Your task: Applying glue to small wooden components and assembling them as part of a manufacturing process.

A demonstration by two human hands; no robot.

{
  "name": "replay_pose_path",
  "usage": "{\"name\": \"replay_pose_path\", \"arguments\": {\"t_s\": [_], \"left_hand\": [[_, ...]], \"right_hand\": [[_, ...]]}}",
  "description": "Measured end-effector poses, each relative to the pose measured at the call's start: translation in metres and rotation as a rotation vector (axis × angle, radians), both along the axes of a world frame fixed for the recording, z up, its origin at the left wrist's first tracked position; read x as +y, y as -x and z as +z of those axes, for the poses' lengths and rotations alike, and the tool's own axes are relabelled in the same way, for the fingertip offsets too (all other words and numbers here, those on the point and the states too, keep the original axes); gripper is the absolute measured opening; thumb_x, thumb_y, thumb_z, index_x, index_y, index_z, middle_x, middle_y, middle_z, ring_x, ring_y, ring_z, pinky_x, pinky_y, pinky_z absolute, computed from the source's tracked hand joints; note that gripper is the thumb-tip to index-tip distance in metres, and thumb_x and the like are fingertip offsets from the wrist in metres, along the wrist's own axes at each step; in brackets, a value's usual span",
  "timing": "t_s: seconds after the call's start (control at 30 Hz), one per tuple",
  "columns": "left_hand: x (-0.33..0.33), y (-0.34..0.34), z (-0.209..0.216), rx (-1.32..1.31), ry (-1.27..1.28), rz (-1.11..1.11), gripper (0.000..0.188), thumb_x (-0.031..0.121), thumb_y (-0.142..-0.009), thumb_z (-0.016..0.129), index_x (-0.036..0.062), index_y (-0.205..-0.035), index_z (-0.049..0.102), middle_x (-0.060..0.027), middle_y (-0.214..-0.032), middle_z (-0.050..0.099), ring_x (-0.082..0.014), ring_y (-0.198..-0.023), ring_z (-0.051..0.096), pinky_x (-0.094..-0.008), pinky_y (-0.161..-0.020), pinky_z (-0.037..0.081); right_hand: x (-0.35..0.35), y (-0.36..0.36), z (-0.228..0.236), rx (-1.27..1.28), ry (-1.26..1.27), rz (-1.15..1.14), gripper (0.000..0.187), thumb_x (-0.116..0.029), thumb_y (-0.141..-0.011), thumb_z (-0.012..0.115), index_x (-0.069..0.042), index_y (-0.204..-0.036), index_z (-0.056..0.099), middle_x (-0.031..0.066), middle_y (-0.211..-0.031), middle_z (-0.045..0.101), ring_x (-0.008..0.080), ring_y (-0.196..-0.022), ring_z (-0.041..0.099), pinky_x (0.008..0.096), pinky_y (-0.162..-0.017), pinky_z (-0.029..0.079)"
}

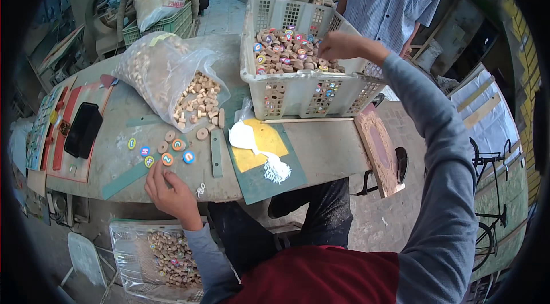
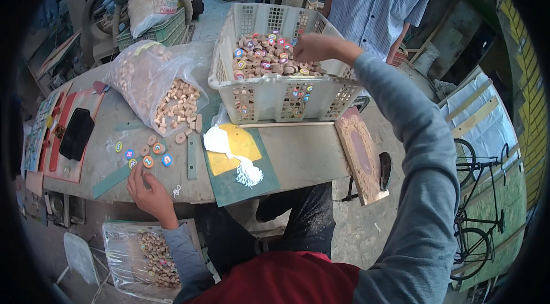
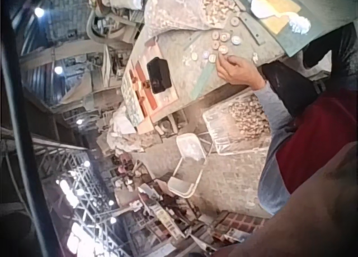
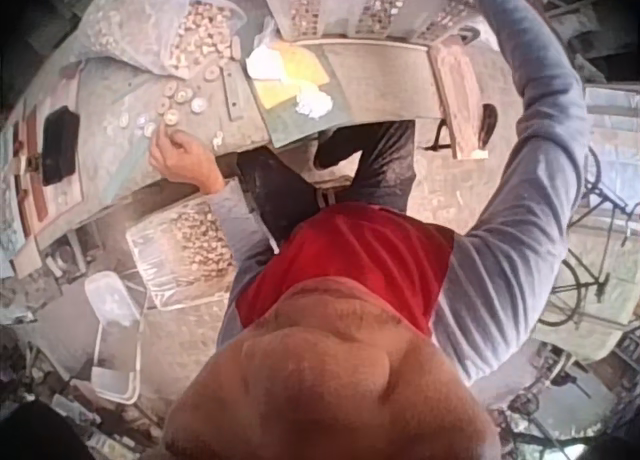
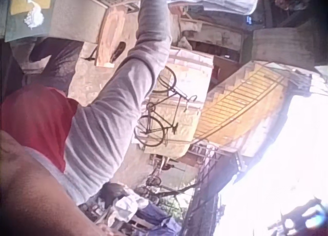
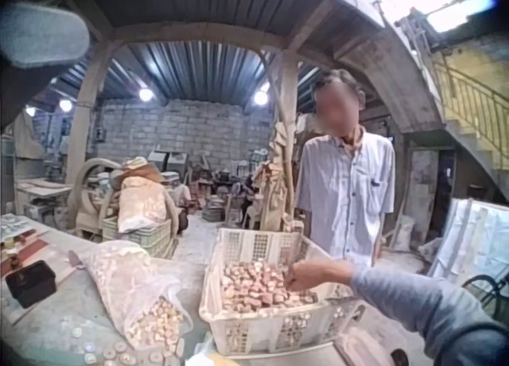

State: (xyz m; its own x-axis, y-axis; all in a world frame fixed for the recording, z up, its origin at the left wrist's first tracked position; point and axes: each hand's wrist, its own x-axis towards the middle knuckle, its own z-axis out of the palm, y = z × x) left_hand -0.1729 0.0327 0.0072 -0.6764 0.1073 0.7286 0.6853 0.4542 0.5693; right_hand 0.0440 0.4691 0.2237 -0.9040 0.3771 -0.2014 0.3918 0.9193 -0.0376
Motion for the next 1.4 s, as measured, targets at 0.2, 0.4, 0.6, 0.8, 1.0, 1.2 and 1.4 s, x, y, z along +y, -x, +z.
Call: {"name": "replay_pose_path", "arguments": {"t_s": [0.2, 0.4, 0.6, 0.8, 1.0, 1.2, 1.4], "left_hand": [[0.004, 0.0, 0.0, -0.013, 0.006, -0.011, 0.029, 0.0, -0.087, 0.057, -0.0001, -0.113, 0.068, -0.0146, -0.113, 0.067, -0.0357, -0.105, 0.06, -0.0453, -0.091, 0.047], [-0.006, 0.001, -0.002, -0.008, 0.012, -0.007, 0.027, -0.001, -0.087, 0.057, -0.002, -0.111, 0.068, -0.0156, -0.111, 0.067, -0.0365, -0.106, 0.059, -0.0465, -0.093, 0.045], [-0.001, -0.003, 0.003, -0.063, -0.017, -0.017, 0.027, -0.001, -0.088, 0.057, -0.003, -0.112, 0.068, -0.0152, -0.112, 0.067, -0.0347, -0.108, 0.059, -0.046, -0.094, 0.044], [0.002, -0.001, -0.002, -0.056, 0.034, -0.035, 0.025, 0.002, -0.091, 0.057, -0.0025, -0.113, 0.068, -0.0153, -0.112, 0.067, -0.034, -0.108, 0.059, -0.046, -0.094, 0.044], [0.0, 0.002, -0.001, -0.05, 0.068, -0.029, 0.025, 0.007, -0.093, 0.057, -0.0001, -0.114, 0.07, -0.0149, -0.114, 0.068, -0.0333, -0.109, 0.06, -0.0451, -0.094, 0.045], [0.002, 0.004, -0.005, -0.035, 0.092, -0.028, 0.026, 0.012, -0.094, 0.059, 0.0006, -0.114, 0.07, -0.0158, -0.116, 0.068, -0.0333, -0.11, 0.06, -0.0449, -0.095, 0.045], [-0.005, 0.002, -0.005, -0.045, 0.13, -0.033, 0.029, 0.017, -0.097, 0.057, -0.0005, -0.117, 0.069, -0.0187, -0.118, 0.066, -0.0352, -0.11, 0.061, -0.0447, -0.096, 0.045]], "right_hand": [[0.042, 0.02, -0.055, -0.312, -0.123, -0.074, 0.031, -0.023, -0.085, 0.064, -0.003, -0.107, 0.072, 0.0167, -0.093, 0.072, 0.0277, -0.084, 0.07, 0.0388, -0.072, 0.055], [0.063, 0.027, -0.096, -0.278, -0.164, 0.017, 0.043, -0.029, -0.076, 0.067, 0.002, -0.105, 0.071, 0.0194, -0.099, 0.073, 0.0354, -0.088, 0.069, 0.0465, -0.079, 0.053], [0.079, 0.018, -0.088, -0.288, -0.076, -0.106, 0.037, -0.027, -0.078, 0.064, 0.0, -0.103, 0.072, 0.0197, -0.096, 0.073, 0.0349, -0.089, 0.069, 0.0451, -0.077, 0.054], [-0.003, -0.038, 0.016, 0.62, -0.214, -0.047, 0.04, -0.03, -0.079, 0.064, -0.006, -0.11, 0.07, 0.0194, -0.097, 0.072, 0.0342, -0.087, 0.069, 0.0408, -0.079, 0.054], [-0.133, -0.168, 0.056, 0.612, -0.09, -0.051, 0.032, -0.017, -0.083, 0.065, 0.0, -0.11, 0.065, 0.0083, -0.097, 0.068, 0.0189, -0.087, 0.063, 0.0354, -0.082, 0.05], [-0.171, -0.25, -0.069, 0.241, -0.026, -0.32, 0.022, -0.011, -0.082, 0.068, -0.005, -0.103, 0.064, 0.0099, -0.095, 0.06, 0.0284, -0.089, 0.063, 0.0413, -0.078, 0.051], [-0.171, -0.261, -0.108, 0.241, -0.157, -0.324, 0.03, -0.013, -0.08, 0.065, -0.008, -0.109, 0.067, 0.0111, -0.098, 0.062, 0.0296, -0.097, 0.063, 0.0423, -0.081, 0.052]]}}
